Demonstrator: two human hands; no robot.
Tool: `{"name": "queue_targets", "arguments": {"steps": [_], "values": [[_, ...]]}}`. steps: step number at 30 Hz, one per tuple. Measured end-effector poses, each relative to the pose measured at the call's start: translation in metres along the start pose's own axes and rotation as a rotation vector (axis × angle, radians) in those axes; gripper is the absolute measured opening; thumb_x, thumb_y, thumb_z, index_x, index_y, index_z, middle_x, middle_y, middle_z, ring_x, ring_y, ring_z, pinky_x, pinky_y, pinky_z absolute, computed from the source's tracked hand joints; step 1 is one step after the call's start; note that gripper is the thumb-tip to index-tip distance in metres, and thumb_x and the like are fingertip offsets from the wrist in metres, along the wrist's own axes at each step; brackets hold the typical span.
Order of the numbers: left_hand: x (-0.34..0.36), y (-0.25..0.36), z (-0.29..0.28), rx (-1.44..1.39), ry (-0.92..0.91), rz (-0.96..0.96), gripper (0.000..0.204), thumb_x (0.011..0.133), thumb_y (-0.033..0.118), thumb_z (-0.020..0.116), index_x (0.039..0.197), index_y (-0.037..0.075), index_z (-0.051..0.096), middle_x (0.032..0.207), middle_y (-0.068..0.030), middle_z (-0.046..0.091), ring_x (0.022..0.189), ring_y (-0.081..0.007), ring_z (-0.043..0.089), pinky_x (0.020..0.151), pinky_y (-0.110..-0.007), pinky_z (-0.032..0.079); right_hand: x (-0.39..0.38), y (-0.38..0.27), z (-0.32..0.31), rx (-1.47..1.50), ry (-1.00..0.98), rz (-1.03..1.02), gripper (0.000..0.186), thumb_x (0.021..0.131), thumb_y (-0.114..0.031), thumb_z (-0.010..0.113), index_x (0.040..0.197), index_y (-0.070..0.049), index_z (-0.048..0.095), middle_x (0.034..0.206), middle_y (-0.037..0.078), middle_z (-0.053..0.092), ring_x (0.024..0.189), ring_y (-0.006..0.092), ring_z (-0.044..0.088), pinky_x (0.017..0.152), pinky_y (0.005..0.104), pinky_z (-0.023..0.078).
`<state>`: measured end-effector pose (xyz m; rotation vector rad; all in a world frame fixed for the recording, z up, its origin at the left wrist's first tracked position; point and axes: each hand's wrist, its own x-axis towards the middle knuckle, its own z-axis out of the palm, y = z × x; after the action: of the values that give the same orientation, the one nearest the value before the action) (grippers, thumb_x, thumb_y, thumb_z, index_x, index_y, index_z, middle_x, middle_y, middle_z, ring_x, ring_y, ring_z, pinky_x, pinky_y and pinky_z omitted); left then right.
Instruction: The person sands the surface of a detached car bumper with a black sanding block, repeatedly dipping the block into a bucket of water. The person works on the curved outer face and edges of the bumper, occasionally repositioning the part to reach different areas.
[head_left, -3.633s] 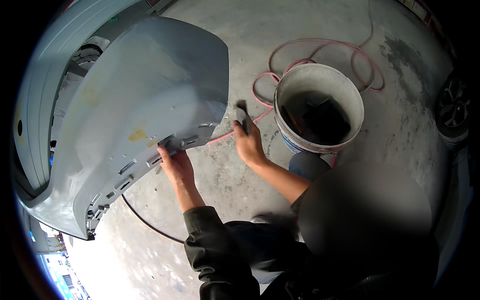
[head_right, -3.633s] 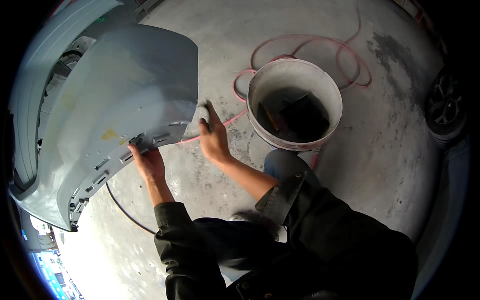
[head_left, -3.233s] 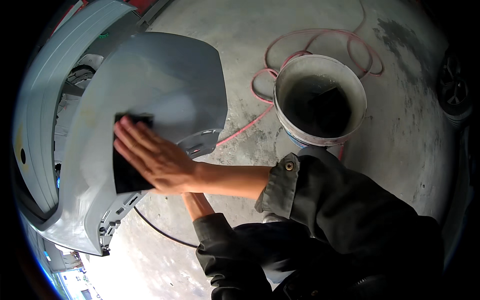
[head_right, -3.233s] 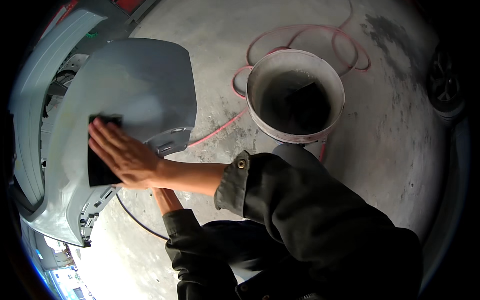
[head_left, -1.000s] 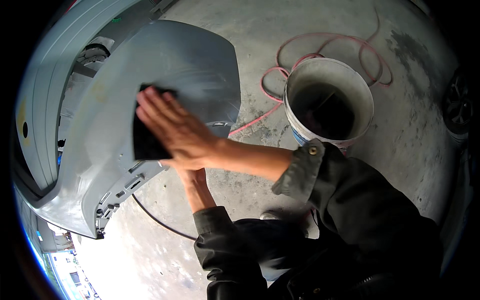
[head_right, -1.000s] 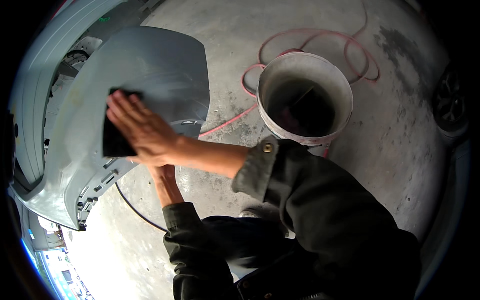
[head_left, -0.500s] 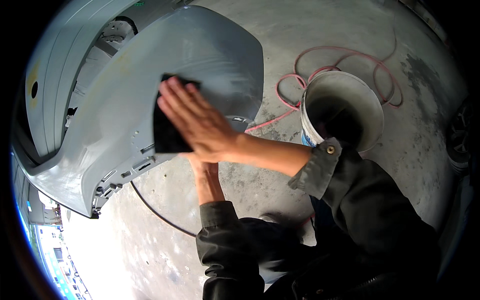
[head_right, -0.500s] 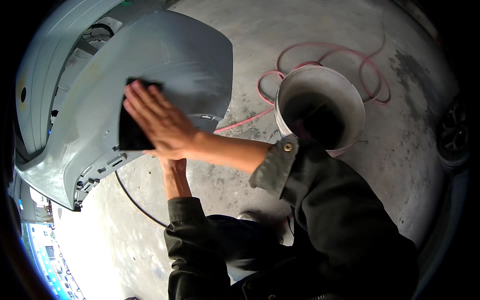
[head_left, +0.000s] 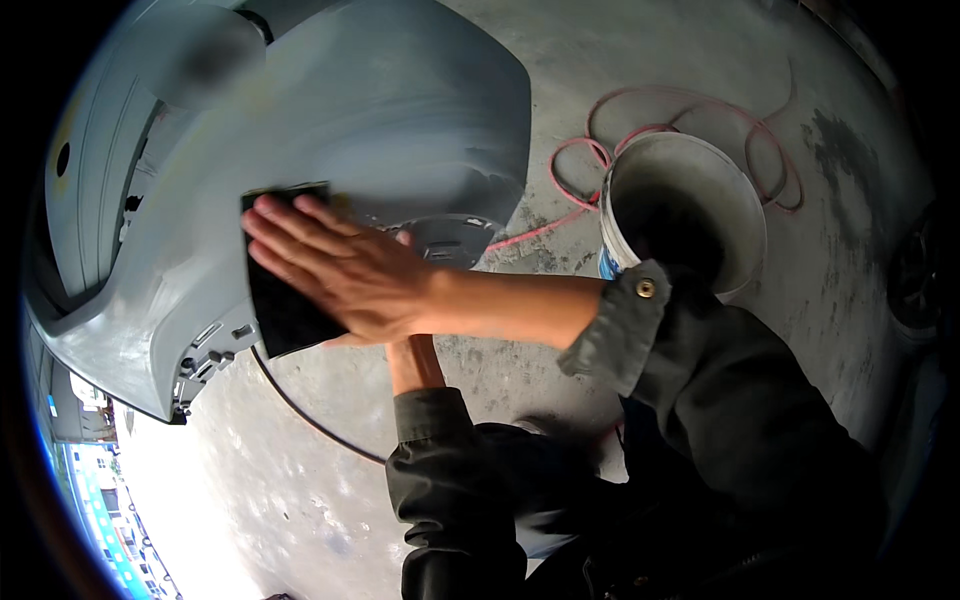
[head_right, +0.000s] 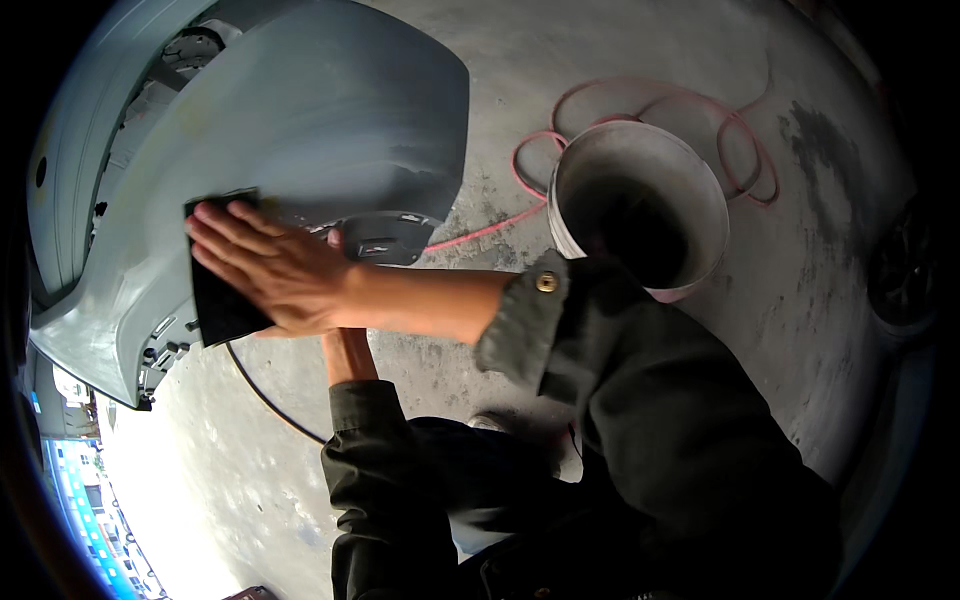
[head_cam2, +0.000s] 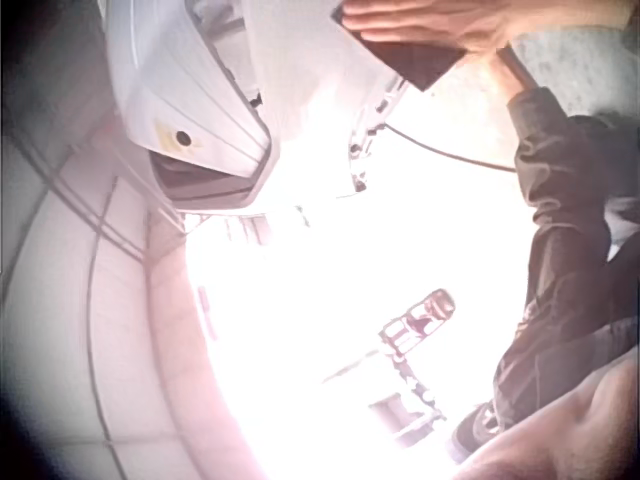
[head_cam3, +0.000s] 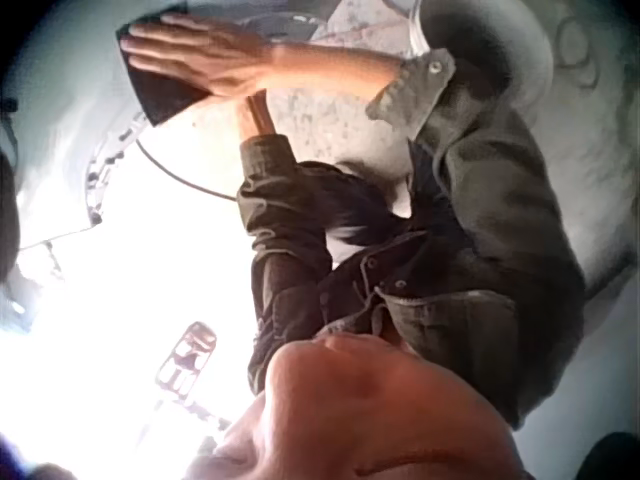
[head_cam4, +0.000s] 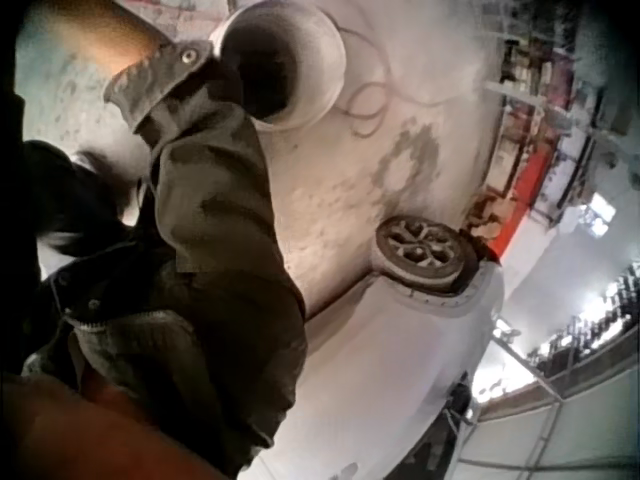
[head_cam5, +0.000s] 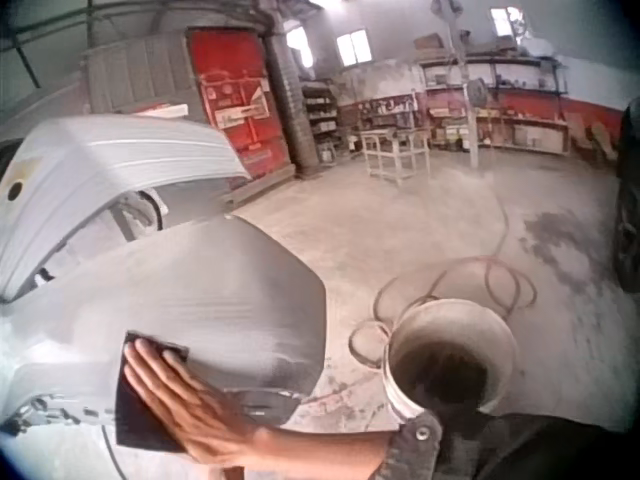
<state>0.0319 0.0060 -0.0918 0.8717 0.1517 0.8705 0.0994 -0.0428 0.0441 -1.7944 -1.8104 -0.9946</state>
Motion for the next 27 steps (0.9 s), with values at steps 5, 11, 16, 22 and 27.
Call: {"name": "queue_targets", "arguments": {"steps": [5, 11, 16, 22, 27], "values": [[0.02, 0.015, 0.035, 0.006, 0.098, -0.065, 0.052, 0.105, 0.032, 0.045, 0.149, 0.006, 0.036, 0.146, -0.0093, 0.046, 0.133, -0.022, 0.047, 0.112, -0.037, 0.039, -0.044, 0.047, 0.023, 0.606, 0.051, -0.041, 0.075, 0.095, -0.034, 0.042, 0.156, -0.004, 0.01, 0.165, 0.014, 0.002, 0.153, 0.0247, 0.003, 0.125, 0.0408, 0.002], [0.025, 0.002, 0.019, 0.048, 0.047, -0.112, 0.051, 0.106, 0.031, 0.042, 0.15, 0.006, 0.037, 0.154, -0.0067, 0.039, 0.139, -0.0228, 0.04, 0.116, -0.039, 0.034, -0.075, 0.049, 0.008, 0.649, 0.159, 0.179, 0.086, 0.09, -0.044, 0.057, 0.153, 0.003, 0.022, 0.162, 0.023, 0.013, 0.152, 0.0341, 0.008, 0.123, 0.0485, 0.014], [0.016, 0.01, 0.014, -0.045, 0.023, -0.12, 0.052, 0.106, 0.032, 0.043, 0.15, 0.006, 0.036, 0.154, -0.0069, 0.039, 0.139, -0.0227, 0.04, 0.116, -0.039, 0.034, 0.003, 0.008, 0.014, 0.692, 0.205, -0.059, 0.083, 0.097, -0.057, 0.04, 0.155, -0.002, 0.016, 0.163, 0.019, 0.007, 0.152, 0.0291, 0.006, 0.125, 0.0409, 0.006], [0.028, 0.012, 0.015, 0.358, 0.115, -0.156, 0.057, 0.105, 0.038, 0.042, 0.151, 0.006, 0.033, 0.154, -0.0085, 0.038, 0.138, -0.0243, 0.041, 0.116, -0.039, 0.035, -0.091, 0.075, 0.016, 0.434, 0.043, 0.119, 0.091, 0.089, -0.045, 0.06, 0.155, 0.0, 0.017, 0.163, 0.02, 0.009, 0.152, 0.0298, 0.008, 0.124, 0.0444, 0.01], [0.014, 0.009, 0.014, 0.141, 0.118, -0.067, 0.056, 0.105, 0.037, 0.042, 0.151, 0.006, 0.033, 0.151, -0.0097, 0.042, 0.135, -0.0259, 0.045, 0.115, -0.04, 0.036, -0.004, 0.014, 0.011, 0.591, 0.121, 0.012, 0.07, 0.096, -0.027, 0.04, 0.156, -0.002, 0.014, 0.163, 0.021, 0.008, 0.152, 0.0316, 0.004, 0.125, 0.0433, 0.003]]}}
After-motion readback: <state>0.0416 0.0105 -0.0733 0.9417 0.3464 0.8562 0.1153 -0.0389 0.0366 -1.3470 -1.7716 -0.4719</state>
